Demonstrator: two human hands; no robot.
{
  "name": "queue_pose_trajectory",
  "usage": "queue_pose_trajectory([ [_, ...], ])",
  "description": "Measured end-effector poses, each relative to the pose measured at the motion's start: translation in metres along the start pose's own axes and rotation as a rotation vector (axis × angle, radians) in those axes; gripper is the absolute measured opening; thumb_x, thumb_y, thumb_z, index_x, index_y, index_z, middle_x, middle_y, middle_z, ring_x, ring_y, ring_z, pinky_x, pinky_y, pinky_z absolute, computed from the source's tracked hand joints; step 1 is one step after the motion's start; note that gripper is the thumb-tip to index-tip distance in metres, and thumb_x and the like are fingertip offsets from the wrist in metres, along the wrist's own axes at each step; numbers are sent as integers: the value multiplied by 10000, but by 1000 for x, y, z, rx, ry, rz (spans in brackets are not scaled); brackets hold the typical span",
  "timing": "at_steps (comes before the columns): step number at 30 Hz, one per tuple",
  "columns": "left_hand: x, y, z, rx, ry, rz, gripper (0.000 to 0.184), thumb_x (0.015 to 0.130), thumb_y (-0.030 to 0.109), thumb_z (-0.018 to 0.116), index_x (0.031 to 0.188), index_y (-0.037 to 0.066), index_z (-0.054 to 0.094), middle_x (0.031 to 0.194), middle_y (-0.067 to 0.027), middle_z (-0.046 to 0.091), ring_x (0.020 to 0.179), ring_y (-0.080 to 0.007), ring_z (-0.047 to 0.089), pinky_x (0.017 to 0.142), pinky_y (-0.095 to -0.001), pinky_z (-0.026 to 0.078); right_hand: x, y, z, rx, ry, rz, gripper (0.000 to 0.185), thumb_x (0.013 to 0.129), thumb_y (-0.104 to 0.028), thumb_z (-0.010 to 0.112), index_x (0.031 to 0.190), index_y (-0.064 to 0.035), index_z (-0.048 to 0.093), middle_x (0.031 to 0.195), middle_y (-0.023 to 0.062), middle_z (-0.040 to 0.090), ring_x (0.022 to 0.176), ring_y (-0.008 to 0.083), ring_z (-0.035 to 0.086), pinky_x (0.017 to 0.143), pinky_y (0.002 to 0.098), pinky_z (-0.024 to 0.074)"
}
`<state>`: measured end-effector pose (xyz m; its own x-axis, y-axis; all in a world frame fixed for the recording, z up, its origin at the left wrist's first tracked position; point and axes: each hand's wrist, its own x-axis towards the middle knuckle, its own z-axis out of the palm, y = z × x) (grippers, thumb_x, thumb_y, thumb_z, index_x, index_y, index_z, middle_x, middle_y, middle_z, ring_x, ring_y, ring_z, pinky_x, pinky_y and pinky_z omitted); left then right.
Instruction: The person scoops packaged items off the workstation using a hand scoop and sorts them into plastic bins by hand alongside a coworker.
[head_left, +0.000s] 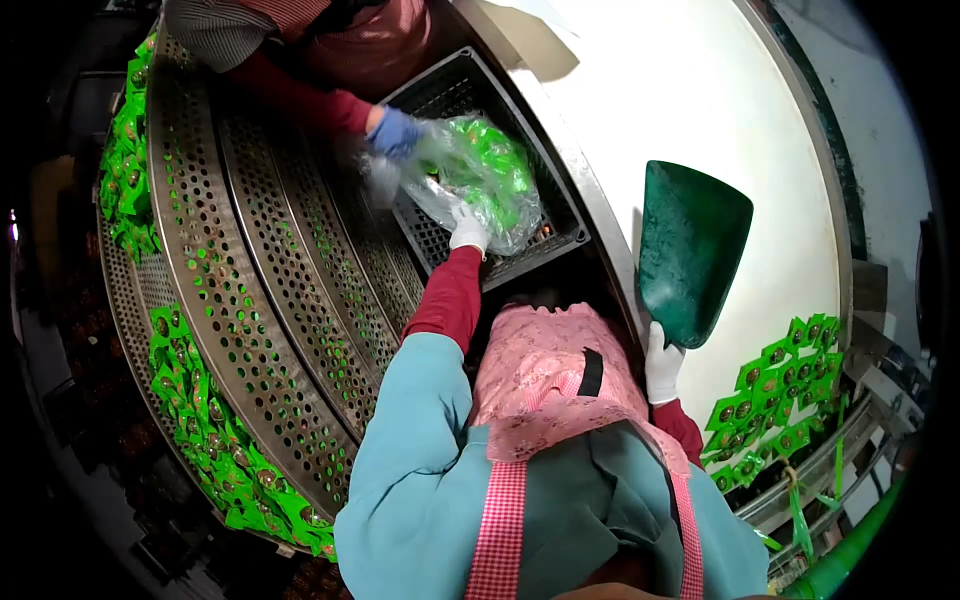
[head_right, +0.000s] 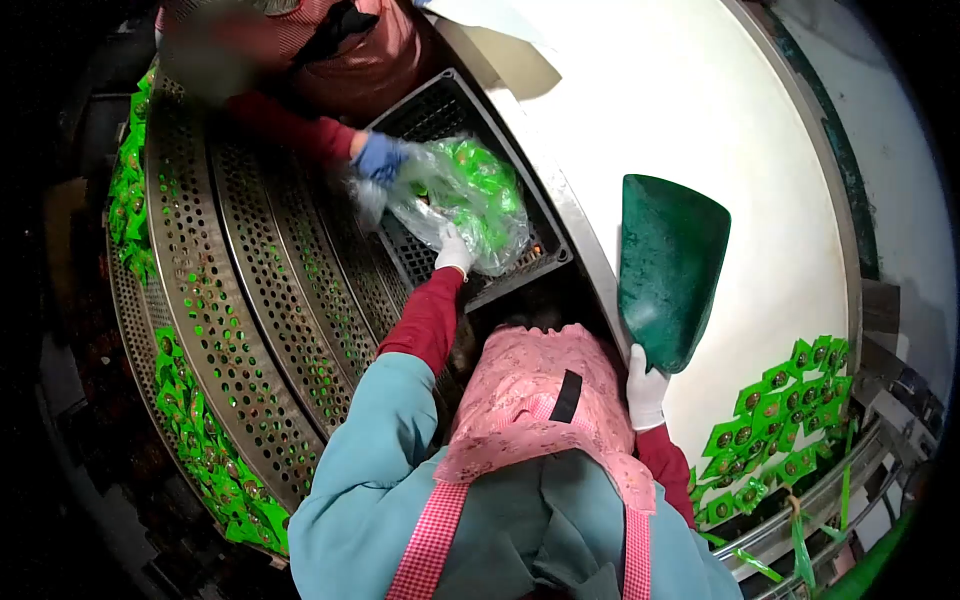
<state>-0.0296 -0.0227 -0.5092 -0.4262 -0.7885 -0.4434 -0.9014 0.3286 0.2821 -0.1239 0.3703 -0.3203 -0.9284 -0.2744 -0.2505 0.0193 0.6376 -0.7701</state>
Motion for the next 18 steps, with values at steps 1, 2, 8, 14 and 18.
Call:
queue_pose_trajectory([
  [1, 14, -17, 16, 44, -169, -32, 758, 805, 214, 645, 1413, 47, 224, 1220, -284, 515, 1052, -390, 591, 863, -439, 491, -2, 1, 8, 10, 60, -89, 356, 886, -205, 618, 1138, 44, 582, 1088, 194, 632, 988, 307, 587, 890, 384, 431],
  [2, 16, -30, 26, 89, -343, -65, 699, 800, 210, 647, 1380, 32, 299, 1100, -286, 599, 1020, -384, 610, 851, -440, 493, -7, 2, 10, 39, -7, 4, 326, 886, -189, 620, 1118, 38, 590, 1071, 181, 637, 966, 295, 591, 869, 384, 439],
  [8, -69, -13, -50, -157, -108, 265, 254, 849, 276, 561, 982, 69, 627, 973, -195, 650, 936, -386, 608, 816, -470, 480, -4, 2, 22, 143, -117, 1, 187, 908, -203, 598, 841, -32, 561, 728, 40, 539, 600, 144, 477, 547, 291, 355],
  [14, -122, 6, -133, -465, 155, 96, 252, 878, 225, 583, 1002, 9, 622, 895, -146, 671, 852, -271, 649, 783, -336, 484, 22, -74, 11, 257, -370, 160, 320, 929, -233, 561, 655, -77, 503, 527, -29, 446, 424, 80, 415, 398, 253, 311],
  [18, -154, 23, -160, -531, 91, 283, 243, 874, 262, 583, 939, 36, 644, 898, -182, 650, 871, -369, 627, 730, -406, 491, 36, -88, 22, 725, -272, 233, 352, 969, -267, 503, 665, -96, 460, 563, -27, 410, 444, 76, 391, 449, 249, 336],
])
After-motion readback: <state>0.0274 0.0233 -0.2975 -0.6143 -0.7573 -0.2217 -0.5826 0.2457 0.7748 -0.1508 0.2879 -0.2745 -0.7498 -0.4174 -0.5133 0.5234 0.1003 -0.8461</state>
